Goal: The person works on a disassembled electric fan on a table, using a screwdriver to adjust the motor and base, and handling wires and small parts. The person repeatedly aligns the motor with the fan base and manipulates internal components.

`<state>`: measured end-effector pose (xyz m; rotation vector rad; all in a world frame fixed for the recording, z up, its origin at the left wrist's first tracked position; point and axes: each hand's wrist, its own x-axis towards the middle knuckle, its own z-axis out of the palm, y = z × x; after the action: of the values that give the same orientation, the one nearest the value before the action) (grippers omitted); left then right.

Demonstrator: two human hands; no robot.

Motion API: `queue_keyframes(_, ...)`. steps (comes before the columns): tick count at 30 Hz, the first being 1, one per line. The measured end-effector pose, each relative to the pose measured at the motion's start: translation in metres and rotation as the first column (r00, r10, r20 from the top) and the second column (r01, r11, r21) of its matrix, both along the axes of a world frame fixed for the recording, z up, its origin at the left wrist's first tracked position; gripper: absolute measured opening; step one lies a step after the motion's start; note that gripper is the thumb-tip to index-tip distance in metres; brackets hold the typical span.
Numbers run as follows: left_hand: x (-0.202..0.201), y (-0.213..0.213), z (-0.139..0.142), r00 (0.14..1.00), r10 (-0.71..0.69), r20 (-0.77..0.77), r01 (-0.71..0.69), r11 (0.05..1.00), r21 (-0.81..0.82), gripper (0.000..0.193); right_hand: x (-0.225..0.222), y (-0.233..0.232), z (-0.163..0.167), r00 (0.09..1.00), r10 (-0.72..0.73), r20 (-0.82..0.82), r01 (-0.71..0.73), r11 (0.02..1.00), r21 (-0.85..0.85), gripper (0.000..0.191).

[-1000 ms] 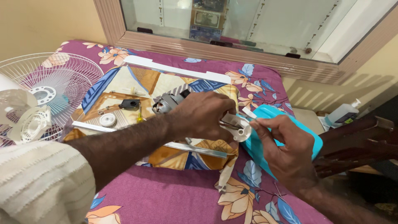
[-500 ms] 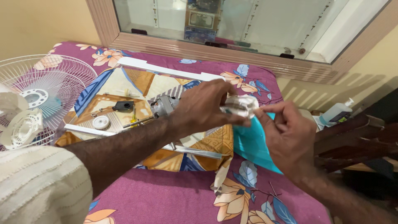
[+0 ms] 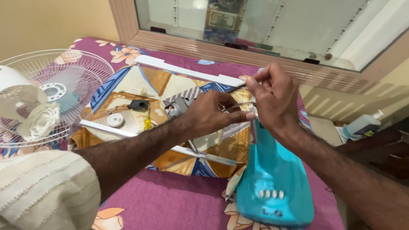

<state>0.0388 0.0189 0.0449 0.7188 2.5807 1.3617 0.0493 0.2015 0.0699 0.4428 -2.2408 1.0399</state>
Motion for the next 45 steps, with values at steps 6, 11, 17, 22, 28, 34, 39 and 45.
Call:
queue_keyframes(6, 0.006, -0.012, 0.007, 0.871, 0.158, -0.466, -0.348, 0.868, -0.355, 0.109, 0.016, 0.003, -0.015, 0.997, 0.074, -0.018, -0.075, 0.996, -0.042, 0.022)
queue_keyframes(11, -0.009, -0.024, 0.017, 0.971, 0.232, 0.060, -0.114, 0.669, -0.735, 0.155, 0.021, 0.008, -0.018, 0.998, 0.064, -0.010, -0.064, 0.995, -0.078, 0.019)
queue_keyframes(17, -0.019, -0.025, 0.001, 0.995, -0.101, 0.017, 0.067, 0.512, -0.857, 0.138, 0.028, 0.034, -0.016, 0.998, 0.061, 0.017, -0.058, 0.989, -0.136, 0.019)
queue_keyframes(22, -0.023, -0.021, -0.016, 0.988, 0.077, 0.133, 0.007, 0.841, -0.540, 0.085, 0.036, 0.056, -0.022, 0.993, 0.116, 0.036, -0.106, 0.971, -0.215, 0.018)
queue_keyframes(28, -0.020, 0.018, -0.021, 0.998, -0.043, -0.055, 0.010, 0.868, -0.496, 0.075, 0.040, 0.100, -0.025, 0.993, 0.114, 0.021, -0.106, 0.967, -0.233, 0.016)
queue_keyframes(34, -0.005, 0.052, -0.013, 0.999, -0.028, -0.027, 0.009, 0.847, -0.532, 0.086, 0.055, 0.138, -0.032, 0.987, 0.140, 0.081, -0.115, 0.961, -0.253, 0.015)
queue_keyframes(39, 0.009, 0.069, -0.015, 0.997, 0.053, -0.058, -0.077, 0.793, -0.604, 0.094, 0.052, 0.149, -0.029, 0.985, 0.165, 0.053, -0.139, 0.935, -0.327, 0.018)
queue_keyframes(45, 0.009, 0.076, -0.016, 0.993, 0.082, -0.083, -0.116, 0.722, -0.683, 0.109, 0.057, 0.151, -0.024, 0.994, 0.104, 0.031, -0.085, 0.924, -0.372, 0.018)
